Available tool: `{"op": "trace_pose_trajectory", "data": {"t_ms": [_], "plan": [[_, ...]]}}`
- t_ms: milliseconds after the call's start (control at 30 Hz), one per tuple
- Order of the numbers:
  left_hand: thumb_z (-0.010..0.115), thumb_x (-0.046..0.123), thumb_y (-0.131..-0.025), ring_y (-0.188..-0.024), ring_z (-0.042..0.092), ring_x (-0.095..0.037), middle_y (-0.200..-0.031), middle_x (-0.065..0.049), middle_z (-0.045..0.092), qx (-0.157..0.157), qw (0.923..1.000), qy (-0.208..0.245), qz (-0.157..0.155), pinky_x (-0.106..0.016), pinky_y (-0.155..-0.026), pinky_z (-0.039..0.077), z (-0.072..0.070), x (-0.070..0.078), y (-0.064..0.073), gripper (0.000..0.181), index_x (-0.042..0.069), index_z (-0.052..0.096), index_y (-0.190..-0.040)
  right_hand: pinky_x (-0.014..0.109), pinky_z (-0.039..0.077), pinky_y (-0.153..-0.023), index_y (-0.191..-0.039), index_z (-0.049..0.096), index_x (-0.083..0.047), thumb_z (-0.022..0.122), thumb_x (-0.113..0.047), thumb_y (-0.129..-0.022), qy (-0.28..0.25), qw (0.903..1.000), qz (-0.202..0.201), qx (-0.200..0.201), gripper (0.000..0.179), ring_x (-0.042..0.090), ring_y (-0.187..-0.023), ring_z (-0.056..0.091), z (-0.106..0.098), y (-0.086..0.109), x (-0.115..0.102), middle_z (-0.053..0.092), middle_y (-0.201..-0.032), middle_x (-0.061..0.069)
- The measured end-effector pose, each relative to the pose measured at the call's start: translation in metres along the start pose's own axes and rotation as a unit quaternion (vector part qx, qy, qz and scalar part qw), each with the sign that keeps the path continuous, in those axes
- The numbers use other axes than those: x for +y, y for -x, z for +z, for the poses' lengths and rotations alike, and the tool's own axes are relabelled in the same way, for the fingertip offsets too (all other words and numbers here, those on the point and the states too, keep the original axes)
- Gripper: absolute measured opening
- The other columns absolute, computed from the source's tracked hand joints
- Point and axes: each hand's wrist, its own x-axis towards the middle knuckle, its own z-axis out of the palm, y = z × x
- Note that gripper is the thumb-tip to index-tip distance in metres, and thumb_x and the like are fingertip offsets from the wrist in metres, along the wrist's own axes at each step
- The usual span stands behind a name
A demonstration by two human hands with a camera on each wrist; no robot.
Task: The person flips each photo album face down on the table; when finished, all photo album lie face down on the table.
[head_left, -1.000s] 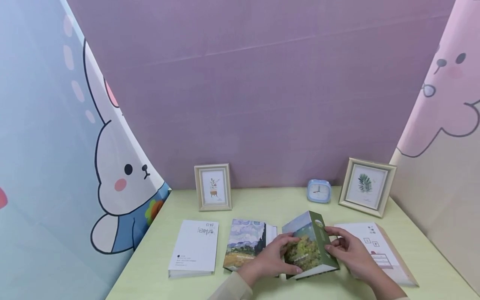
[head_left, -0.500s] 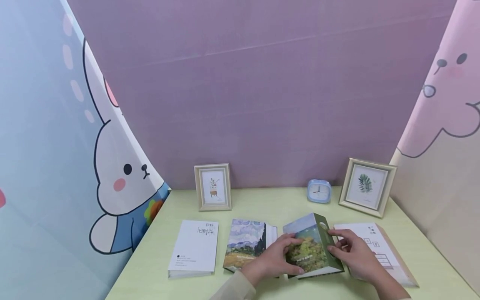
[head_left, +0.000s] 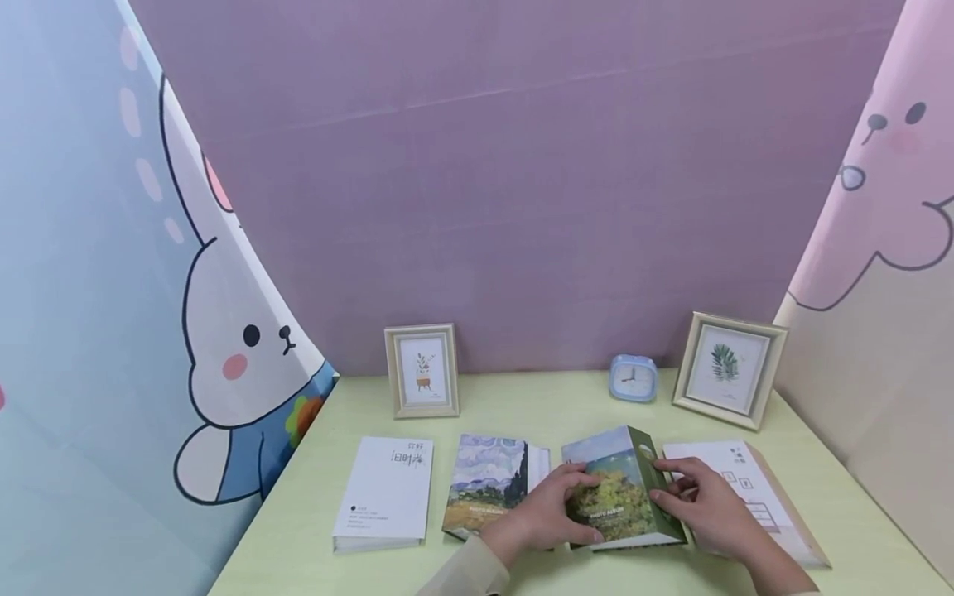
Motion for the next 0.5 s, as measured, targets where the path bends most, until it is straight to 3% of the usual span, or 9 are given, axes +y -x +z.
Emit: {"op": "trace_pose_trajectory", "data": {"t_ms": [300, 500], "plan": [[0.089, 0.032, -0.086, -0.146, 0.043, -0.022, -0.166, 0.007, 0.033, -0.002, 0.9985, -0.054, 0.006, -0.041, -0.116, 0.044, 0.0003, -0.0008, -0.0016, 0.068, 0.032, 0.058, -0.146, 0.028, 0.056, -0.069, -0.135, 0.065, 0.002, 0.085, -0.030, -0.090, 0.021, 0.9996, -0.009, -0.016, 0.059, 0.018, -0.091, 0.062, -0.0030, 0.0013, 0.0001, 0.063, -0.113, 0.009], [0.089, 0.039, -0.085, -0.150, 0.037, -0.021, -0.165, 0.011, 0.034, 0.004, 0.9951, -0.098, 0.006, -0.046, -0.117, 0.042, 0.0003, -0.0022, -0.0027, 0.067, 0.035, 0.059, -0.145, 0.028, 0.058, -0.071, -0.127, 0.069, 0.000, 0.087, -0.026, -0.087, 0.018, 0.9994, -0.008, -0.029, 0.050, 0.018, -0.090, 0.065, -0.0016, 0.0015, 0.0026, 0.065, -0.113, 0.009]]}}
